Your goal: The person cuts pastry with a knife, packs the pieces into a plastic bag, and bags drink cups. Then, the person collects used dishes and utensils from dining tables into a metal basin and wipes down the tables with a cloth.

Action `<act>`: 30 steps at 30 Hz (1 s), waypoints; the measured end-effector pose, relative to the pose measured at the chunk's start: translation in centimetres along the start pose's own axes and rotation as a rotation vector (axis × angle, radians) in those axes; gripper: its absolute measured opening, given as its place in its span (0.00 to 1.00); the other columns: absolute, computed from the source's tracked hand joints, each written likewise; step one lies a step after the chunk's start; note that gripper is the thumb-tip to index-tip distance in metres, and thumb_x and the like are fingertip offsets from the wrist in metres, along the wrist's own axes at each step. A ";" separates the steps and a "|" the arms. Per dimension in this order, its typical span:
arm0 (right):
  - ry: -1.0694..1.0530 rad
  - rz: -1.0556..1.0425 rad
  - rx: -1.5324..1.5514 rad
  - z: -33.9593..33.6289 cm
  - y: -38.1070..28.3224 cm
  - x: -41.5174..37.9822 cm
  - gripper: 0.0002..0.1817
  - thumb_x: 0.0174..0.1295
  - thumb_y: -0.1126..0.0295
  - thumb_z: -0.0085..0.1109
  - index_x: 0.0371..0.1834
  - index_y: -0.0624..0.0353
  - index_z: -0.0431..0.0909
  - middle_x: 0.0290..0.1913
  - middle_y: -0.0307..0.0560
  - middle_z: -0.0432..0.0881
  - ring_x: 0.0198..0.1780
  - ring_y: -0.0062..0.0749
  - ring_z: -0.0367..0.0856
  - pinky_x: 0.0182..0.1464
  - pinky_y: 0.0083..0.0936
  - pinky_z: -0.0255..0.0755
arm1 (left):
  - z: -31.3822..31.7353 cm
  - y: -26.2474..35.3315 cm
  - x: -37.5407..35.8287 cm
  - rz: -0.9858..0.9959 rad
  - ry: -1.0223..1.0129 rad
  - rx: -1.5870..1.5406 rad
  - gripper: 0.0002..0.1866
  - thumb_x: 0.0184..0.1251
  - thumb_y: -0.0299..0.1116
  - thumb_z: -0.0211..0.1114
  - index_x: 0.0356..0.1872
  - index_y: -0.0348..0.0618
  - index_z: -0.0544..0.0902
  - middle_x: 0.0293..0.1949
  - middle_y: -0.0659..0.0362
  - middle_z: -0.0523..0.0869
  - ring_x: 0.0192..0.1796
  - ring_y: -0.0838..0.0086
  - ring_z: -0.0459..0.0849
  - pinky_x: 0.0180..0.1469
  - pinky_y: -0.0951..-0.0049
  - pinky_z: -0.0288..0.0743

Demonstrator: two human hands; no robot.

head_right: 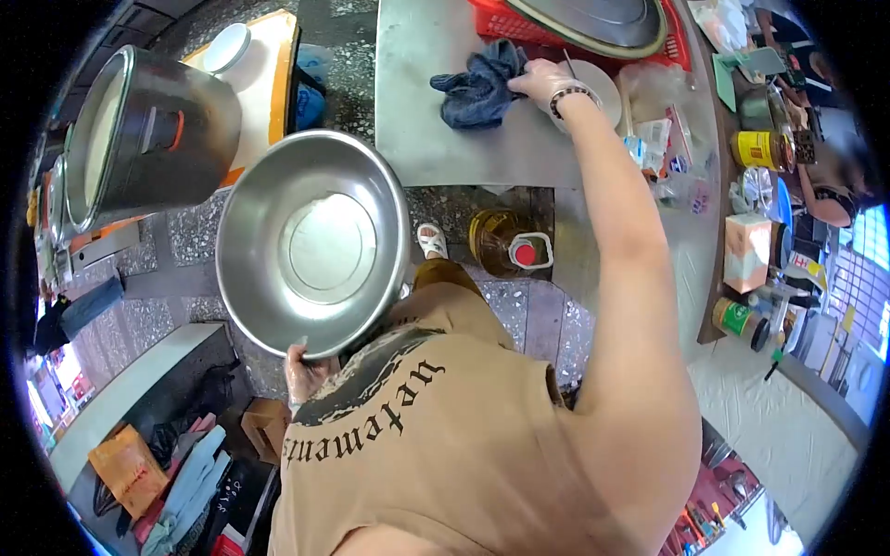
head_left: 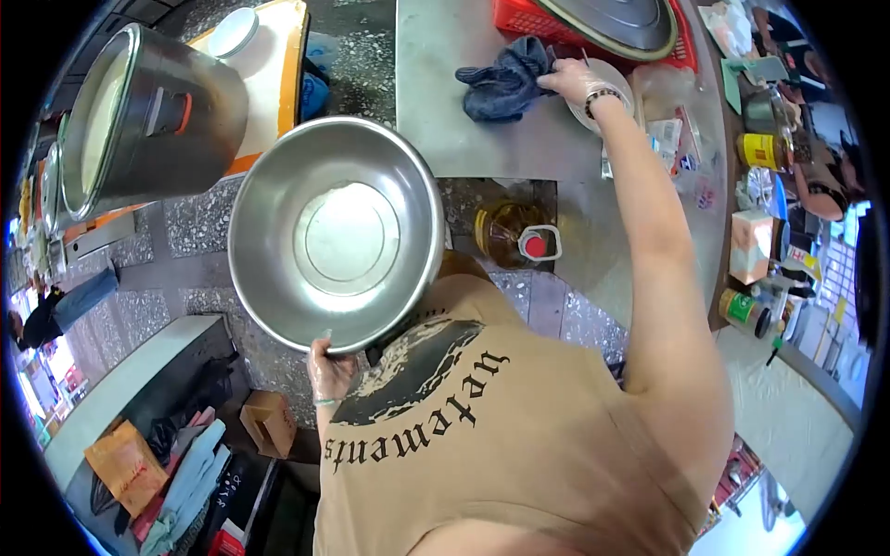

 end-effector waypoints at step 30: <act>0.017 0.340 0.614 12.8 -0.9 -2.9 0.38 0.50 0.51 0.67 0.59 0.66 0.71 0.60 0.66 0.72 0.63 0.52 0.70 0.66 0.37 0.61 | -2.7 2.7 0.6 0.065 0.034 -0.017 0.12 0.57 0.27 0.56 0.42 0.34 0.73 0.40 0.53 0.81 0.40 0.66 0.84 0.40 0.68 0.84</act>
Point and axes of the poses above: each hand's wrist, its own x-axis towards the middle knuckle, its own z-axis out of the palm, y = z × x, the point moved 6 cm from there along x, towards the middle knuckle
